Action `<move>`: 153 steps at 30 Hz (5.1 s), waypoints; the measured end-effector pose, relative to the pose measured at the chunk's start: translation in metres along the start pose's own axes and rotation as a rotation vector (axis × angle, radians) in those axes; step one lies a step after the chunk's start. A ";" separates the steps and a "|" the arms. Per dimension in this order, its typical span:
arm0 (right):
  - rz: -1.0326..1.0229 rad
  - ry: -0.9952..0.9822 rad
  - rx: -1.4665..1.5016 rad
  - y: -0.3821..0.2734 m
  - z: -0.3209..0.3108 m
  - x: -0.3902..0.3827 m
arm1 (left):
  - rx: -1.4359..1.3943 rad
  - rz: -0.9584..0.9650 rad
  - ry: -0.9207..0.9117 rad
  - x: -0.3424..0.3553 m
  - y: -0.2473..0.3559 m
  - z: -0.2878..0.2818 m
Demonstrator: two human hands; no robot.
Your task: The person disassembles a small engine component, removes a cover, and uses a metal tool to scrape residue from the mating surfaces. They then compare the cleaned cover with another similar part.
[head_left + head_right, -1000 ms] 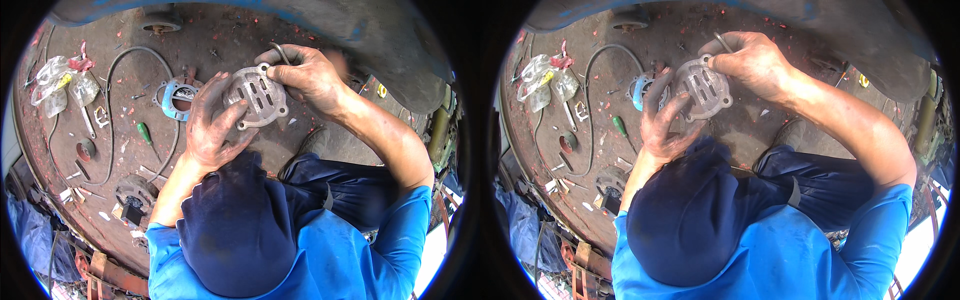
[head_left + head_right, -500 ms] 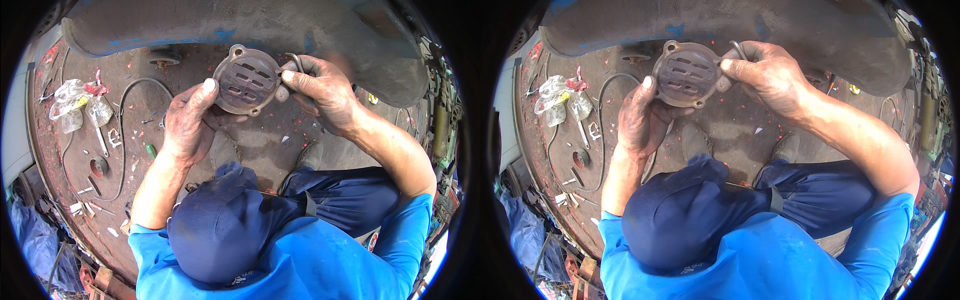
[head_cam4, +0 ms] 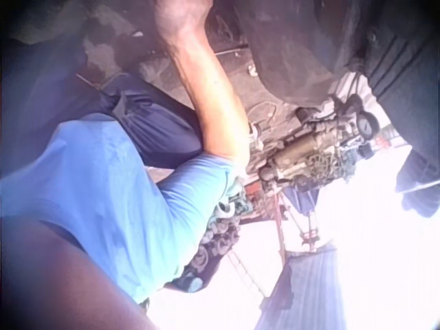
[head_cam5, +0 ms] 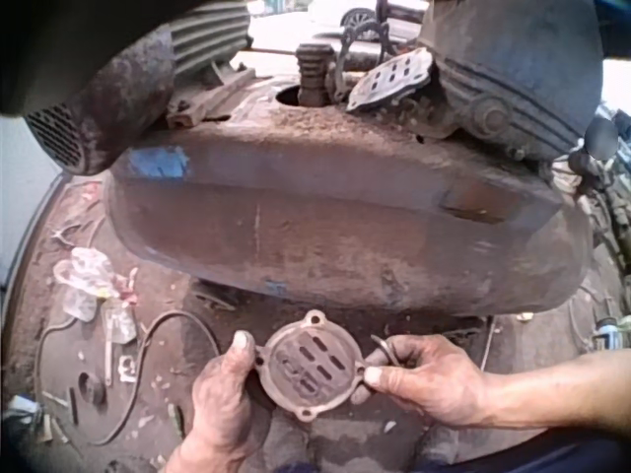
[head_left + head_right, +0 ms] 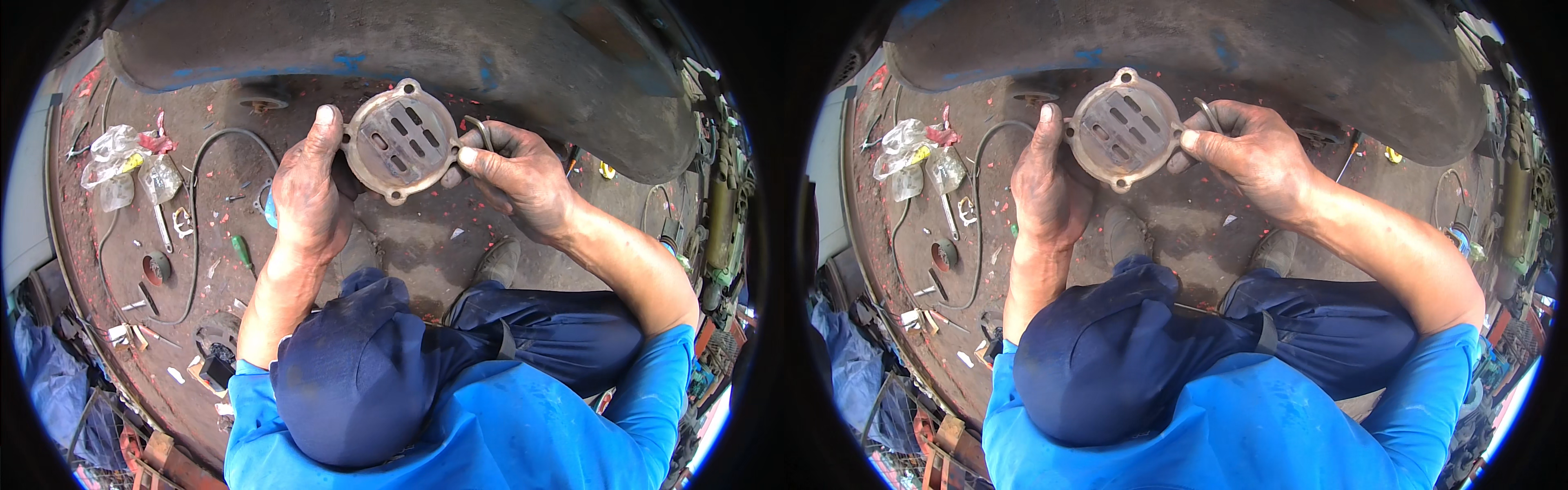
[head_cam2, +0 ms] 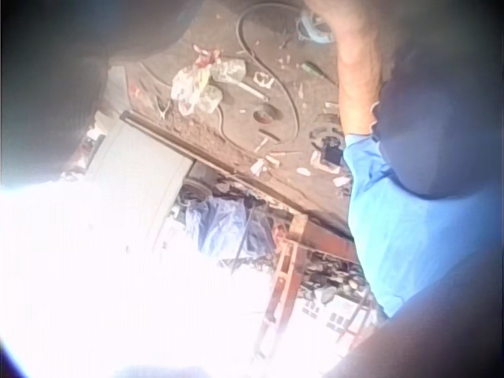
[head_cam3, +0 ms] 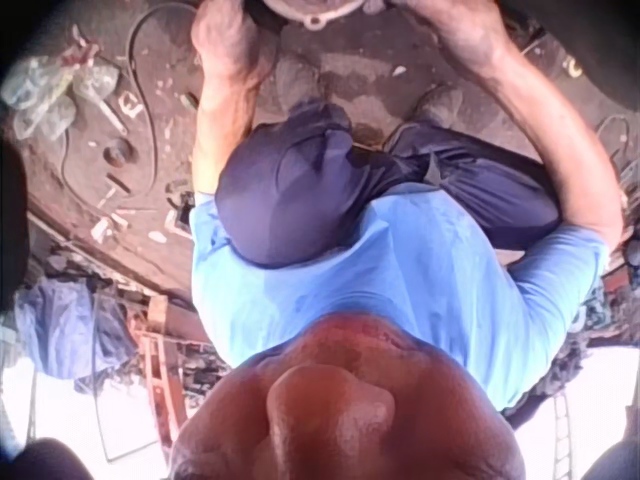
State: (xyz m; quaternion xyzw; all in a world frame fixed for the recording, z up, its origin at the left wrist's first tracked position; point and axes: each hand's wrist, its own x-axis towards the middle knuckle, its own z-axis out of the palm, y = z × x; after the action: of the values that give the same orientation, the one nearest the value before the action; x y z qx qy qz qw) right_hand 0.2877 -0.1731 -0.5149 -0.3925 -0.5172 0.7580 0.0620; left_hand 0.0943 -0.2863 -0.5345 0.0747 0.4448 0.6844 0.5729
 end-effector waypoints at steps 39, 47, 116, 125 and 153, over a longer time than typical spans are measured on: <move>0.077 0.058 -0.247 0.008 0.005 0.016 | 0.139 -0.093 -0.052 -0.018 -0.017 -0.049; 0.083 0.060 -0.103 0.012 0.004 0.017 | 0.181 -0.051 -0.113 -0.022 -0.016 -0.046; -0.160 0.019 0.046 -0.076 0.012 -0.014 | -0.155 0.381 -0.610 0.012 0.063 0.021; -0.178 0.035 0.019 -0.088 0.009 -0.018 | -0.087 0.397 -0.658 0.015 0.071 0.027; -0.546 0.196 0.151 -0.131 -0.006 -0.096 | -0.041 0.256 -1.043 0.038 0.142 0.186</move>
State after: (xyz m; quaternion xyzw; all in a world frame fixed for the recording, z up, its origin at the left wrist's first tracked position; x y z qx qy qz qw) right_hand 0.3168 -0.1567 -0.3560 -0.3046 -0.5374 0.7082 0.3420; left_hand 0.0933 -0.1495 -0.3405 0.4474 0.0750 0.6292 0.6312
